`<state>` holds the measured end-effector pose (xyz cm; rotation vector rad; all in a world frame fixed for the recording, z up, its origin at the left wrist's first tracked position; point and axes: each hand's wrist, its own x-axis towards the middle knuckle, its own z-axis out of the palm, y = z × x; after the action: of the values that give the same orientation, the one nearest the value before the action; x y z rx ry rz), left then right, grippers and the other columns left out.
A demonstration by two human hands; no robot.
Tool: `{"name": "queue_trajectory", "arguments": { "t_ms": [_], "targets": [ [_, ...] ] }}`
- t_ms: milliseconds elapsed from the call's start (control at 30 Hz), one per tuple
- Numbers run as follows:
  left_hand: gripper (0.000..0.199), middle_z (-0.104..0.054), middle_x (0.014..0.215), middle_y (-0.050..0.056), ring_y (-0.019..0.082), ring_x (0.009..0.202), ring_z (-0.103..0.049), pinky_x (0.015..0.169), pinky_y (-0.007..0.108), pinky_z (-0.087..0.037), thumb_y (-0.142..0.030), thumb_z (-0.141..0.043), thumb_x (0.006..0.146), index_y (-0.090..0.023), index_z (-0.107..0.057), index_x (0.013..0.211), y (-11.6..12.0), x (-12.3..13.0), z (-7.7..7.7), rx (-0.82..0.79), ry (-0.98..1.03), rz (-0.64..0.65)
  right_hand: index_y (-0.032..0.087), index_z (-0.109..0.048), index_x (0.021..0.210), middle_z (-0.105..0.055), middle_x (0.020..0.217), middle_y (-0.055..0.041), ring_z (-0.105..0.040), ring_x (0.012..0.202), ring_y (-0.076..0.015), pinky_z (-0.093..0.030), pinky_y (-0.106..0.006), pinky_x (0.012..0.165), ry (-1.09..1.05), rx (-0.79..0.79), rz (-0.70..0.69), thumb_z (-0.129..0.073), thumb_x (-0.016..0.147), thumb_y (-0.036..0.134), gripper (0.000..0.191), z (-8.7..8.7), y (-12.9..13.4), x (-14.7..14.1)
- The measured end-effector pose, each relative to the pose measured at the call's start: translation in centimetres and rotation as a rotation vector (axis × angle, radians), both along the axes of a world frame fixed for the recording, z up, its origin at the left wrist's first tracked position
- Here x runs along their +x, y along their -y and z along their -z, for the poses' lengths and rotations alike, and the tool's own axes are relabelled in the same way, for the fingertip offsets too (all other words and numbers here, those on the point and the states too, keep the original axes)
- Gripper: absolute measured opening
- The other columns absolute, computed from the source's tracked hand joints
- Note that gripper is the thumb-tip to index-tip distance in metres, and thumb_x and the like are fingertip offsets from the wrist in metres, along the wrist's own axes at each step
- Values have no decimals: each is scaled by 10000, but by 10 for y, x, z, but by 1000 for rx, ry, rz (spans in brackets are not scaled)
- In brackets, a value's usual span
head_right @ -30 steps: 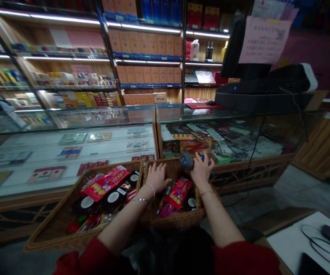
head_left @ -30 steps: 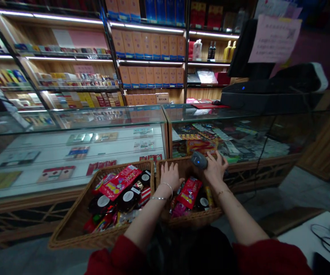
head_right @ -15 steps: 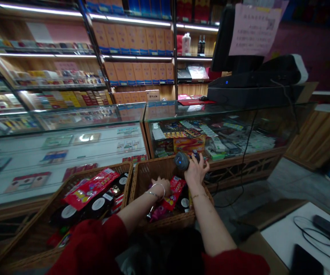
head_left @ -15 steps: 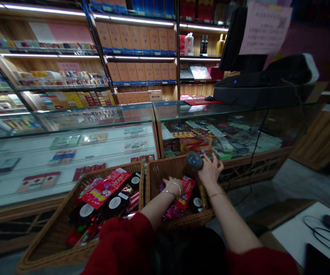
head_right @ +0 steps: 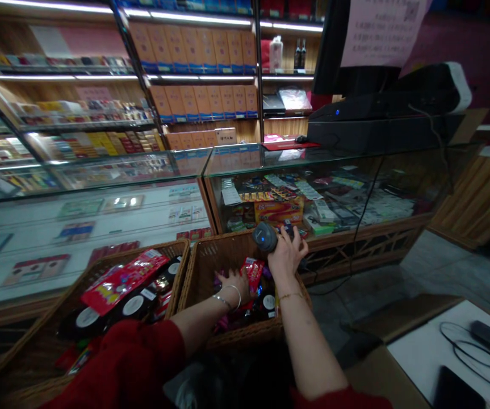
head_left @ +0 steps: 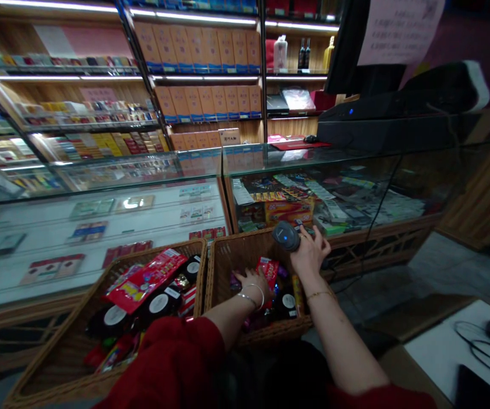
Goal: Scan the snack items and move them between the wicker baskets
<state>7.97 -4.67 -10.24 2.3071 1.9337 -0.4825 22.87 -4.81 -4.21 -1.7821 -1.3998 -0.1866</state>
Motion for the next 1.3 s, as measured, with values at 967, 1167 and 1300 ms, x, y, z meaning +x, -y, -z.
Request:
{"name": "queue_trajectory", "arguments": {
  "t_ms": [967, 1167, 1300],
  "targets": [
    [774, -607, 1281, 225, 384, 1189, -565, 1108, 750, -6, -509, -519, 787, -188, -389, 1479, -6, -17, 4, 100, 39, 212, 216, -696, 986, -678, 1272, -65, -352, 1358, -271, -199, -500, 1025, 9, 44, 41, -479, 775, 122, 318, 9, -1, -3],
    [850, -592, 1308, 234, 399, 1192, -566, 1082, 782, -1, -535, -596, 726, -201, -378, 1476, -3, -14, 1, 81, 20, 205, 219, -702, 1013, -682, 1266, -70, -354, 1362, -275, -211, -498, 1020, -2, 47, 38, -482, 783, 134, 330, 8, -1, -4],
    [774, -607, 1296, 218, 387, 1190, -571, 1071, 794, -47, -479, -579, 751, -227, -397, 1460, -2, -13, -2, 81, 33, 194, 212, -703, 1017, -679, 1272, -73, -357, 1365, -280, -204, -507, 1028, -28, 60, 26, -486, 768, 127, 341, 8, 0, -3]
  ]
}}
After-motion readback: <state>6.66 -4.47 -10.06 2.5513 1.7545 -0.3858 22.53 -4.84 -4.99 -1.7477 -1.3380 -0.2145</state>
